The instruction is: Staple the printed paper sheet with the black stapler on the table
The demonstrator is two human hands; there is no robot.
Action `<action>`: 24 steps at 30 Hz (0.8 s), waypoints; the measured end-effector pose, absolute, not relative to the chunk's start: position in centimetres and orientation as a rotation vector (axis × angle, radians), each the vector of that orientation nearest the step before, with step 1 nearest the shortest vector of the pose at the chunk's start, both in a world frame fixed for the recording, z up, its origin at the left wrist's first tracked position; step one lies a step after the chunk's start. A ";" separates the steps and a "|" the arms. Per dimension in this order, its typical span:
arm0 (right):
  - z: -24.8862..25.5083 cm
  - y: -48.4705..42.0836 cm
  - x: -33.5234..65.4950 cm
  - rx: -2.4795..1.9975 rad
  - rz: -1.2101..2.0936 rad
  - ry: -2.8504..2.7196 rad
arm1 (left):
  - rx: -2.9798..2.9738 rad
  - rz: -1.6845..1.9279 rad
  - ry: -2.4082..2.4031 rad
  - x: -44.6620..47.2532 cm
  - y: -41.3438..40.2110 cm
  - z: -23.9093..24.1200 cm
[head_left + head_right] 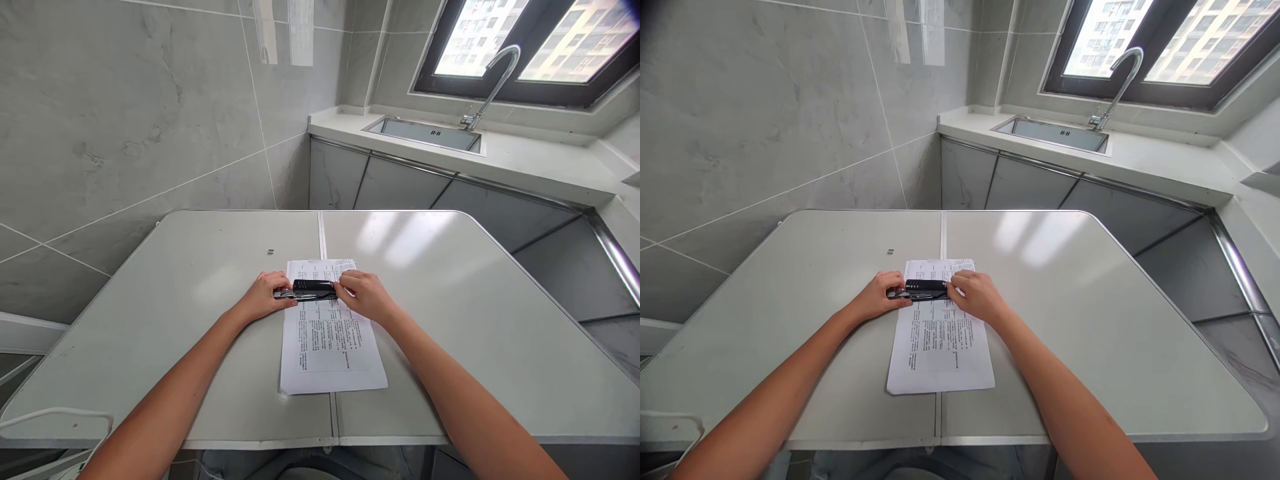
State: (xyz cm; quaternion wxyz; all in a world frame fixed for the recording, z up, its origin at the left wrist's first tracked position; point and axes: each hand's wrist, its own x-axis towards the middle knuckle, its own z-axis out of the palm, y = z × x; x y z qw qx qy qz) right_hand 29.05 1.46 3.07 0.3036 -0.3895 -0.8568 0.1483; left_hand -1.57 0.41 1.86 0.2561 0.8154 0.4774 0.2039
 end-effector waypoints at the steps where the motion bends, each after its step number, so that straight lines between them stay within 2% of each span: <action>1: 3.0 1.5 29.0 -1.056 0.420 -2.215 | 2.216 0.555 1.296 -1.6 0.4 1.8; 9: 2.2 0.9 25.9 -0.987 0.698 -2.184 | 2.193 0.599 1.266 -2.0 0.4 1.7; 12: 2.3 0.4 25.6 -0.909 0.714 -2.179 | 1.957 0.893 1.274 -1.7 0.0 2.6; 16: 2.5 -1.0 25.9 -0.870 0.430 -2.165 | 1.045 1.434 1.086 -0.2 -0.8 4.0; 19: 2.5 -2.4 26.0 -0.821 0.196 -2.305 | 0.546 1.357 0.860 1.2 -1.4 4.4; 24: 2.5 -3.7 25.4 -0.541 0.109 -2.543 | 0.360 1.231 0.794 2.1 -1.7 4.2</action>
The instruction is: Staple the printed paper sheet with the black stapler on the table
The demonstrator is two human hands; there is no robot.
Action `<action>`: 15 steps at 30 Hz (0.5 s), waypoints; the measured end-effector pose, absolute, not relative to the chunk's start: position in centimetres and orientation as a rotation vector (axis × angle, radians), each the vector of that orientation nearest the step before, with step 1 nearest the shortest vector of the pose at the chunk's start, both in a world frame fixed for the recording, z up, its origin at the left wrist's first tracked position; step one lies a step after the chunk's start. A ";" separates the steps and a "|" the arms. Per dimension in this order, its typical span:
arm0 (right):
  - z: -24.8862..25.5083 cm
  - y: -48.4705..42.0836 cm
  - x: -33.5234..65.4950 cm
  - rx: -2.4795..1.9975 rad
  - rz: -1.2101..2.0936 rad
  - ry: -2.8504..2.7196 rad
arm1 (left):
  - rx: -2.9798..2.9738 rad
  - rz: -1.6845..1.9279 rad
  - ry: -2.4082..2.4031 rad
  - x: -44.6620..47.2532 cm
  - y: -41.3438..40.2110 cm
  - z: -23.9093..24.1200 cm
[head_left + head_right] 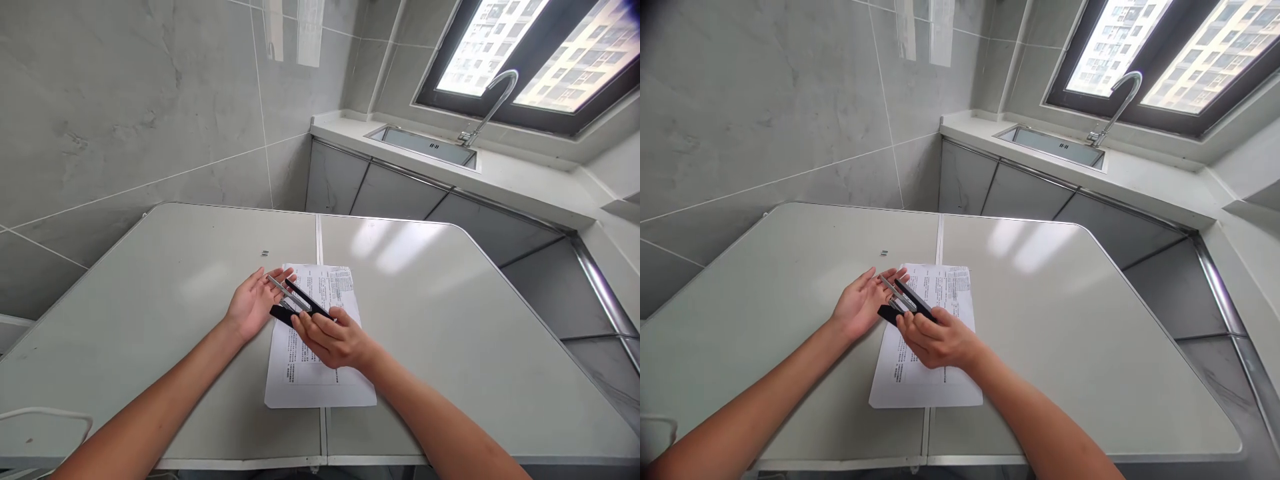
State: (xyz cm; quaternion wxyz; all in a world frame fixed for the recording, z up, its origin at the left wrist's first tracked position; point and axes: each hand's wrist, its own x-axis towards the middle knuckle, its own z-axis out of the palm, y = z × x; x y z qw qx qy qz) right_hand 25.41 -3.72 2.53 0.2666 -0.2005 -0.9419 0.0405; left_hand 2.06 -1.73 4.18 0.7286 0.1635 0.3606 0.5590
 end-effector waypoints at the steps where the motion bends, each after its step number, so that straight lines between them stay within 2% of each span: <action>1: 2.5 -3.8 25.2 -0.511 0.076 -2.550 | 0.344 1.229 0.793 2.0 -1.7 4.1; 5: 2.4 -3.7 24.8 -0.477 -0.009 -2.566 | 0.257 1.283 0.797 1.7 -1.3 3.4; 9: 2.3 -3.2 25.0 -0.833 0.016 -2.324 | 0.244 1.430 0.791 0.8 -0.6 2.5; 12: 2.5 -2.7 24.9 -1.070 0.222 -2.032 | 0.365 1.543 0.807 -0.1 -0.1 2.2; 15: 2.5 -2.3 24.7 -1.119 0.499 -1.951 | 0.489 1.649 0.846 -0.6 0.0 2.4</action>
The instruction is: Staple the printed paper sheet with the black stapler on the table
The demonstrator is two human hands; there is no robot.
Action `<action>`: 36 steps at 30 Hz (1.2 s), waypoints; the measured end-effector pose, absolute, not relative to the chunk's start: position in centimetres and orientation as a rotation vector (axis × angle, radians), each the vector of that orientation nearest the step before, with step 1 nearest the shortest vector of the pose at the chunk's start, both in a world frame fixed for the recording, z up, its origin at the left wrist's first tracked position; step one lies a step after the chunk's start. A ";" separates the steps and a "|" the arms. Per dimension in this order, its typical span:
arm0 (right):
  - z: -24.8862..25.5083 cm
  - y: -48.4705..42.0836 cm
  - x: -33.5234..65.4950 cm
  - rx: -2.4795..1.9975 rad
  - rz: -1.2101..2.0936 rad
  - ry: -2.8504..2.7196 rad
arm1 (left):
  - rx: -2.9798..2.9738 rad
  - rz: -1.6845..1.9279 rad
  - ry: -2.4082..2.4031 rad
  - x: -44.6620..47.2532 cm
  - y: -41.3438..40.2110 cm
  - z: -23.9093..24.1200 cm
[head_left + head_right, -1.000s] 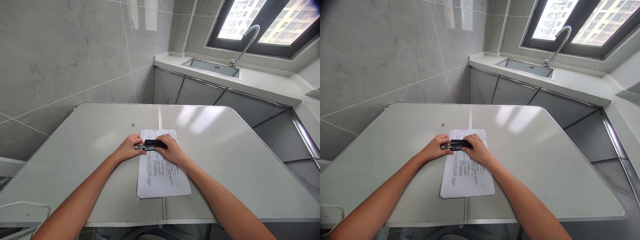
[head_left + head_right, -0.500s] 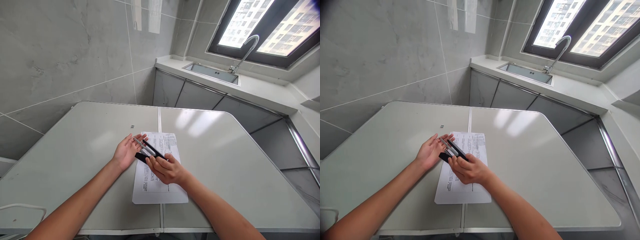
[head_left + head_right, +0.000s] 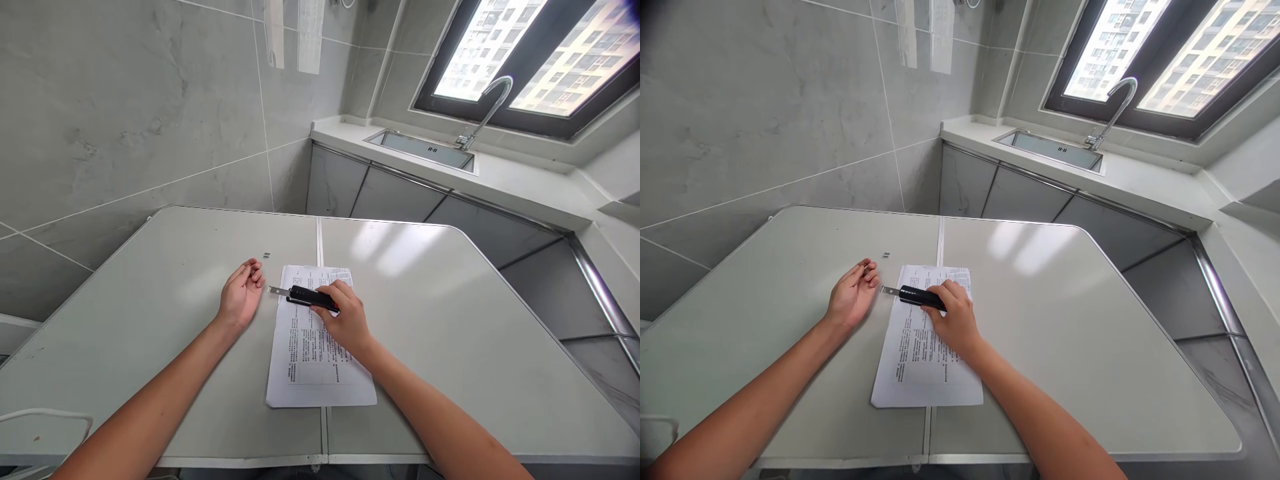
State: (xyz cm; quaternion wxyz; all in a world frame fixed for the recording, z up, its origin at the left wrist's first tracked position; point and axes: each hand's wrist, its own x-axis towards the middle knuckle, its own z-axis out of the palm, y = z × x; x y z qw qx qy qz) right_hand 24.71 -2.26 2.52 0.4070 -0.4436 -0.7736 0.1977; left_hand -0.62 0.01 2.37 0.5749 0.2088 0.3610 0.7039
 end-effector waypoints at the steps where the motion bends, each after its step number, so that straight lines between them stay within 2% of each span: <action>1: 2.5 -2.1 24.7 -1.134 0.575 -1.951 | 0.535 1.676 0.868 -0.7 0.0 2.5; 5: 2.1 -1.8 24.6 -1.223 0.740 -1.954 | 0.806 1.693 1.011 -0.4 -0.8 3.1; 8: 2.1 -1.9 24.7 -1.220 0.730 -1.993 | 1.115 1.693 1.150 0.2 -1.8 2.9; 16: 2.4 -3.8 24.3 -0.685 -0.007 -2.127 | 2.079 1.489 0.802 0.5 -4.4 2.2; 23: 2.8 -4.5 23.7 -0.374 -0.349 -2.153 | 2.293 1.381 0.650 0.9 -5.2 3.5; 30: 1.9 -4.3 24.2 -0.324 -0.315 -2.144 | 2.447 1.194 0.592 1.6 -5.3 4.2; 36: 1.7 -4.0 24.5 -0.251 -0.394 -2.152 | 2.513 1.204 0.566 1.7 -5.3 4.3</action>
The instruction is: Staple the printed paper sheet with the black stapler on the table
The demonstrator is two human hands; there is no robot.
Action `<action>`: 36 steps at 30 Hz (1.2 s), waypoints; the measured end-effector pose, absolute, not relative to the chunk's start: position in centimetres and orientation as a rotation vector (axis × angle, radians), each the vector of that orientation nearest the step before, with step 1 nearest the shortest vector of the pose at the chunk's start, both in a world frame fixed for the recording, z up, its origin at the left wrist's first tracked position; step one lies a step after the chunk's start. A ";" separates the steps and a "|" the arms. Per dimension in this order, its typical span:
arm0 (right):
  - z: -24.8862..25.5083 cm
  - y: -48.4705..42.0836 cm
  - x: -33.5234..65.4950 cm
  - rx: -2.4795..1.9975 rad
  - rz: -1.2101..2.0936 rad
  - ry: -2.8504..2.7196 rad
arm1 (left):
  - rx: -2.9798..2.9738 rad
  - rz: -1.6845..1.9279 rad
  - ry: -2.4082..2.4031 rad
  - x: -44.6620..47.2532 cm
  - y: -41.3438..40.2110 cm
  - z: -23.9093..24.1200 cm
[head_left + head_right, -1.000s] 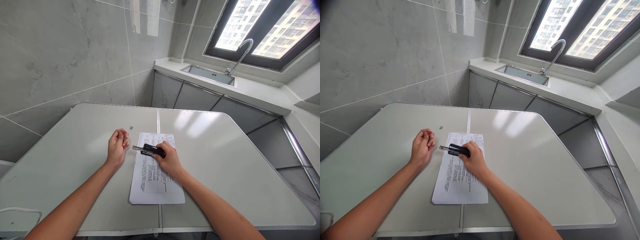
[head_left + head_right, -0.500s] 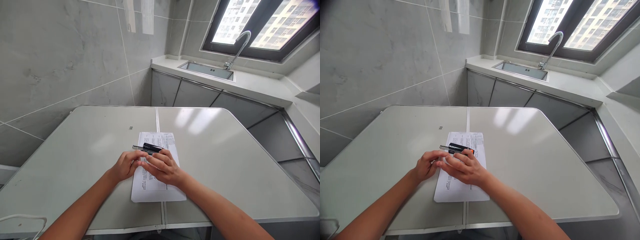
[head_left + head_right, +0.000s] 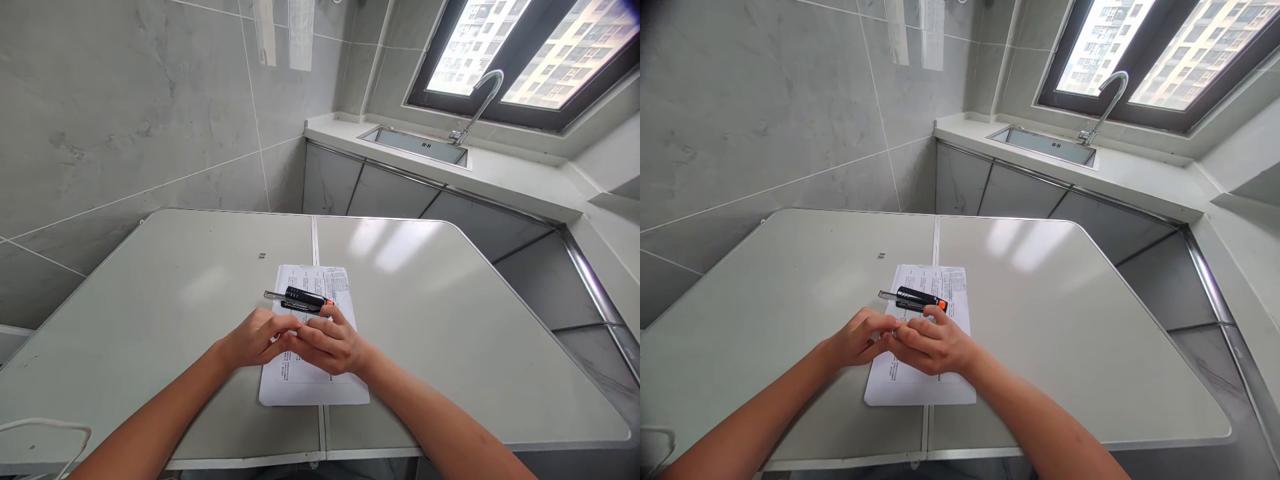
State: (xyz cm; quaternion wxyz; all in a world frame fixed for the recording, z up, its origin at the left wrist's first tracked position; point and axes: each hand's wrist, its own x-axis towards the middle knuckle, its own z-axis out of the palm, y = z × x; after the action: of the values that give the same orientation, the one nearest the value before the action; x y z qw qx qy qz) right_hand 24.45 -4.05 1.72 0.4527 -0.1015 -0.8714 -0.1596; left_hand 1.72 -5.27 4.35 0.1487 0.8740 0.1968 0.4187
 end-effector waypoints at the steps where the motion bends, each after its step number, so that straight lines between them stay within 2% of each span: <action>1: 1.9 -4.0 24.4 -0.236 -0.409 -2.141 | 2.520 1.199 0.564 1.7 -5.2 4.3; 11: 3.6 -2.8 25.9 -0.340 -0.501 -2.090 | 2.501 1.261 0.567 1.7 -5.2 4.0; 13: 3.6 -1.3 27.4 -0.543 -0.443 -2.053 | 2.468 1.444 0.742 1.0 -4.8 4.1; 16: 3.2 2.1 30.6 -0.989 -0.283 -1.949 | 2.284 1.591 1.379 -0.7 -3.3 4.1; 18: 2.4 4.3 32.9 -1.287 -0.131 -1.875 | 2.200 1.387 1.737 -2.0 -1.9 3.8; 22: 0.4 6.9 36.1 -1.594 0.150 -1.765 | 2.122 1.089 1.941 -4.0 1.2 2.5; 30: -2.0 8.2 36.3 -1.674 0.267 -1.768 | 2.316 0.712 1.855 -3.7 3.4 -0.4; 36: -2.3 8.6 36.7 -1.633 0.270 -1.720 | 2.330 0.750 1.878 -3.8 2.8 -0.5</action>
State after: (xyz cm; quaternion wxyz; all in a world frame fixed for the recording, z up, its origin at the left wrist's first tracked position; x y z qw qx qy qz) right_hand 36.68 8.65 -2.30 0.3683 -0.6360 -0.6699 0.1053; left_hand -3.76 2.82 -0.45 0.0283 0.7549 0.6085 0.2429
